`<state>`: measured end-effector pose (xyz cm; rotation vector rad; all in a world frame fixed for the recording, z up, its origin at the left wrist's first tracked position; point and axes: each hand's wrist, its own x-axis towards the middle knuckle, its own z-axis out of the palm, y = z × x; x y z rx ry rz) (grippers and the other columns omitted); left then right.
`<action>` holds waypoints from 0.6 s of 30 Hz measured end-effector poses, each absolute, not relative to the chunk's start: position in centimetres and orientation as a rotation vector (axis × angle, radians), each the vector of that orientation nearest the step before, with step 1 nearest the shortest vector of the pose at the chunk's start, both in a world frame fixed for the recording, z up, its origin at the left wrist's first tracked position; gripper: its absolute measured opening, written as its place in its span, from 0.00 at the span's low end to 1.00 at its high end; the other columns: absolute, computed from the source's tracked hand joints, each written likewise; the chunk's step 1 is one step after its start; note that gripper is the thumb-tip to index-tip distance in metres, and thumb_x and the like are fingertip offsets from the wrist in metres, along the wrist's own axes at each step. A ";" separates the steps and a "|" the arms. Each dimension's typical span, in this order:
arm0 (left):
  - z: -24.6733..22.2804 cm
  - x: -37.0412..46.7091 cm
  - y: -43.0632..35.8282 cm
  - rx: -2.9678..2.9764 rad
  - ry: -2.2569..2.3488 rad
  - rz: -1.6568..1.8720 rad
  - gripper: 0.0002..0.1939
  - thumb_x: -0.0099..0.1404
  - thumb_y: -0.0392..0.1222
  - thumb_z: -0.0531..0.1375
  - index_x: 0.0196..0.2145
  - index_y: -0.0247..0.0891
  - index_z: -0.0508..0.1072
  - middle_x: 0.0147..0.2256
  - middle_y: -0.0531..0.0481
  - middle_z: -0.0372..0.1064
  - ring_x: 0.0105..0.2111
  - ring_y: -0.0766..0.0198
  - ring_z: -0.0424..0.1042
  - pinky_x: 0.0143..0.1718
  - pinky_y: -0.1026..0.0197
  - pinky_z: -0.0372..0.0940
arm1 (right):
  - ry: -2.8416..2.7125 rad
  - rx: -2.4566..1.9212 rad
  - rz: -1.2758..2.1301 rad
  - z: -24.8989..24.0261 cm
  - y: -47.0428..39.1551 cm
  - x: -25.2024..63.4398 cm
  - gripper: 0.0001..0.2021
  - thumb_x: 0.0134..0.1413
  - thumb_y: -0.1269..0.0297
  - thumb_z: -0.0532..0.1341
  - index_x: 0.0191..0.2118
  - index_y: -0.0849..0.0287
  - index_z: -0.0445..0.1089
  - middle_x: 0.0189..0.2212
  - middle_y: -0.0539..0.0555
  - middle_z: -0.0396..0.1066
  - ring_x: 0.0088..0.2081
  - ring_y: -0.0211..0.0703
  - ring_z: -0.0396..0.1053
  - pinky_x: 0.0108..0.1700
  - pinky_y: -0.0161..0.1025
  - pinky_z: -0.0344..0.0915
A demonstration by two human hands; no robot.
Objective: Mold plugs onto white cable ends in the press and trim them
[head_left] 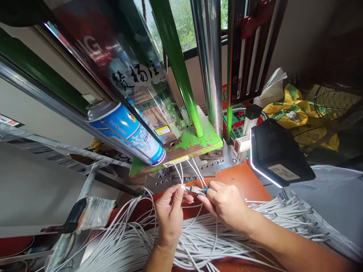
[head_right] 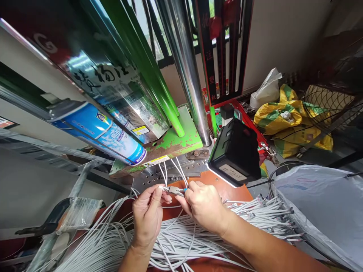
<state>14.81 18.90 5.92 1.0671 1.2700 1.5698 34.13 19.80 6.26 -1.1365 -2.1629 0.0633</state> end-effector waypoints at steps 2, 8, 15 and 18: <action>5.8 14.7 18.9 1.088 1.268 1.558 0.13 0.67 0.49 0.69 0.41 0.36 0.81 0.29 0.49 0.79 0.27 0.62 0.78 0.33 0.59 0.76 | -2.169 -1.138 0.105 6.4 19.8 34.3 0.26 0.78 0.56 0.49 0.26 0.57 0.67 0.25 0.50 0.64 0.24 0.39 0.56 0.25 0.43 0.46; 5.7 14.3 19.1 1.163 1.169 1.544 0.11 0.71 0.47 0.66 0.44 0.38 0.80 0.29 0.51 0.78 0.26 0.63 0.77 0.32 0.59 0.74 | -2.134 -1.202 0.050 6.7 20.2 34.9 0.26 0.78 0.53 0.50 0.26 0.57 0.66 0.28 0.52 0.64 0.30 0.41 0.61 0.28 0.42 0.48; 5.7 14.2 18.9 1.209 1.179 1.495 0.11 0.72 0.47 0.64 0.47 0.38 0.80 0.30 0.49 0.80 0.28 0.60 0.79 0.34 0.58 0.75 | -2.167 -1.140 0.059 6.6 20.2 34.6 0.26 0.79 0.53 0.49 0.27 0.57 0.67 0.30 0.53 0.67 0.33 0.43 0.64 0.30 0.41 0.52; 5.9 14.3 18.8 1.211 1.174 1.487 0.14 0.71 0.49 0.65 0.48 0.37 0.79 0.29 0.48 0.80 0.28 0.60 0.79 0.35 0.57 0.75 | -2.162 -1.133 0.062 6.5 19.9 34.6 0.25 0.79 0.55 0.49 0.28 0.57 0.68 0.29 0.53 0.68 0.31 0.42 0.64 0.28 0.41 0.53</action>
